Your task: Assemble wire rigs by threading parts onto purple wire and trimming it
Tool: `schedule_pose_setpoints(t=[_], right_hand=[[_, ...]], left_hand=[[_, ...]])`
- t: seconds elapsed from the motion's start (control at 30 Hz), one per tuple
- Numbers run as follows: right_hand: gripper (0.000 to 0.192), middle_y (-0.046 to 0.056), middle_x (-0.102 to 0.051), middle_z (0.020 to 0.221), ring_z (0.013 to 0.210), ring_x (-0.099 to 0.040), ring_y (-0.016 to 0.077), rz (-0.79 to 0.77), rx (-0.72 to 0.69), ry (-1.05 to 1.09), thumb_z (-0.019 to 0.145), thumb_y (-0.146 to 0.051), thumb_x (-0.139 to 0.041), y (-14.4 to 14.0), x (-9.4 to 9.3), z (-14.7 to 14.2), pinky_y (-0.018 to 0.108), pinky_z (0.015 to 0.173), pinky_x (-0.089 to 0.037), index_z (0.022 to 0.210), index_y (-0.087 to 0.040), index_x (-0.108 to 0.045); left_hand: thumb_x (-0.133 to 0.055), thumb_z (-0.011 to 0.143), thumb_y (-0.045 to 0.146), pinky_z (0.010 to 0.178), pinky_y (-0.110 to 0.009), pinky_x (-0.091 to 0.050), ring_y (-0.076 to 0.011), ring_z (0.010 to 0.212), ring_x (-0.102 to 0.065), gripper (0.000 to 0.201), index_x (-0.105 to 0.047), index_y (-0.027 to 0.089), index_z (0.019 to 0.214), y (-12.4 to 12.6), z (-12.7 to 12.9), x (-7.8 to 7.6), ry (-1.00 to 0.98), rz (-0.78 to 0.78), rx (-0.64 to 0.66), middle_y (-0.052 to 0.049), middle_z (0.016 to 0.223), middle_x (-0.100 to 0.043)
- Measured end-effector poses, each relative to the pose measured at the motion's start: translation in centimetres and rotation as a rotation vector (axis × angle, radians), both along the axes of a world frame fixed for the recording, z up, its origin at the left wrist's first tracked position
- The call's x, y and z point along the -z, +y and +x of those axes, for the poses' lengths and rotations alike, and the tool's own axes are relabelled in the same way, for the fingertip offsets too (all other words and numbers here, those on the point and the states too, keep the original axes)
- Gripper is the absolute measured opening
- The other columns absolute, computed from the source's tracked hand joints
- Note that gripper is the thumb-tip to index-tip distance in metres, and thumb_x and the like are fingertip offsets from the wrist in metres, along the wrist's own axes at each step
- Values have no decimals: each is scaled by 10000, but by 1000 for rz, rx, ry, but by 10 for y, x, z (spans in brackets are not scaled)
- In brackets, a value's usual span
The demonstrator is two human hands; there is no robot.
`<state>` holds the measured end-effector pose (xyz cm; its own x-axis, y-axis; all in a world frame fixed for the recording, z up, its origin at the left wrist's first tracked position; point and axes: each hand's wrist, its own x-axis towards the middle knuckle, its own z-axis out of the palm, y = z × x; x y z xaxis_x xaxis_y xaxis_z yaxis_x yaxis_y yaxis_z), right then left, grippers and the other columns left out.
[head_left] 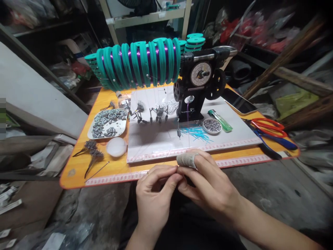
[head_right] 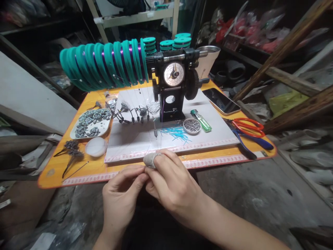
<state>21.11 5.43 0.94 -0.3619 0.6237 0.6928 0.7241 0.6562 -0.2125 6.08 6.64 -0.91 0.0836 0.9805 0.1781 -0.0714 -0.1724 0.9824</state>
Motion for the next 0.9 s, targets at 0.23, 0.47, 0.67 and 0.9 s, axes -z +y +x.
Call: schedule_pose_setpoints(t=[0.23, 0.47, 0.67, 0.9], right_hand=[[156, 83, -573, 813, 855, -571, 229, 10, 97, 109, 803, -28, -624, -1, 1, 1, 390, 742, -544, 910, -133, -577], [159, 110, -583, 857, 929, -572, 257, 35, 74, 68, 799, -12, -636, -2, 1, 1, 411, 794, -536, 910, -110, -579], [169, 101, -600, 850, 891, -588, 248, 33, 62, 91, 796, -24, -638, -2, 0, 1, 406, 779, -544, 918, -127, -583], [138, 60, -595, 804, 759, -597, 180, -52, -52, 249, 787, -54, -625, -2, -2, 11, 308, 666, -532, 863, -165, -595]], left_hand=[[-644, 867, 131, 881, -316, -529, -174, 997, -651, 112, -699, 228, 863, 0, -11, 0, 103, 158, -115, -29, 1036, -683], [-784, 700, 36, 713, -297, -395, -156, 735, -498, 517, -712, 298, 1140, -10, -38, -2, 719, 876, -282, 14, 690, -543], [-740, 766, 69, 766, -340, -319, -181, 765, -500, 324, -727, 241, 1040, -4, -35, -5, 895, 853, -252, 3, 686, -625], [-655, 836, 59, 735, -329, -287, -149, 701, -433, 302, -712, 245, 1067, -5, -27, -7, 697, 904, -88, 37, 598, -482]])
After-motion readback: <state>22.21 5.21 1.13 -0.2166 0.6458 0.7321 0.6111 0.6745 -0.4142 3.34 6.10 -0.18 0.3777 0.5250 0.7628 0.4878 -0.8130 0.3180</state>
